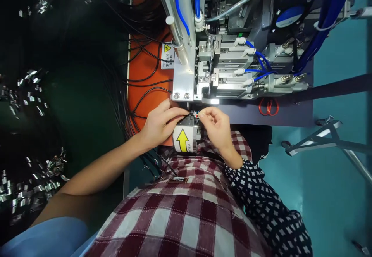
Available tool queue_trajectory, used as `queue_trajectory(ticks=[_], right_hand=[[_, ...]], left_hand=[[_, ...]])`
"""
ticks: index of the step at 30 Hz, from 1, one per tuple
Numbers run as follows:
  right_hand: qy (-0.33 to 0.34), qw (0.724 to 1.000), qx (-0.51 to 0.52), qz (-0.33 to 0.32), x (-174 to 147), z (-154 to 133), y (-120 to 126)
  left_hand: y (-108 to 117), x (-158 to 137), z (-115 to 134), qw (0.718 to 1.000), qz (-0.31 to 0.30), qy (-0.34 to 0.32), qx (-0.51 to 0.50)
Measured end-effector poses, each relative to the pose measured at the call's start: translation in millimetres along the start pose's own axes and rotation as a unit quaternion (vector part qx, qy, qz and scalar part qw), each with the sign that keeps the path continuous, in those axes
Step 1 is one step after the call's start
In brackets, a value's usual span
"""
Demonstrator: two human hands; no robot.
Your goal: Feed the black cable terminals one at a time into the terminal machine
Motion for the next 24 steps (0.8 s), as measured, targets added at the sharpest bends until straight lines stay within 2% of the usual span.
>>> queue_trajectory(ticks=[9, 20, 24], right_hand=[[-0.008, 1.000, -0.014, 0.010, -2.6, 1.1, -2.6], [0.000, 1.000, -0.012, 0.009, -3.7, -1.8, -3.9], [0.010, 1.000, -0.015, 0.015, -5.5, 1.0, -3.9]], left_hand=[[-7.1, -8.8, -6.7, 0.998, -0.043, -0.010, 0.034], [-8.3, -7.9, -11.6, 0.998, -0.046, 0.030, 0.030], [-7.1, -7.1, -8.4, 0.998, -0.041, 0.014, 0.054]])
Point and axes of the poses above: each hand's wrist, its own x-axis towards the middle knuckle, its own y-axis out of the back of the hand, z = x × y, the point moved 10 cm from there along x, towards the middle knuckle, and after that the axes turned 9 degrees about z, right-handed, at the moved point
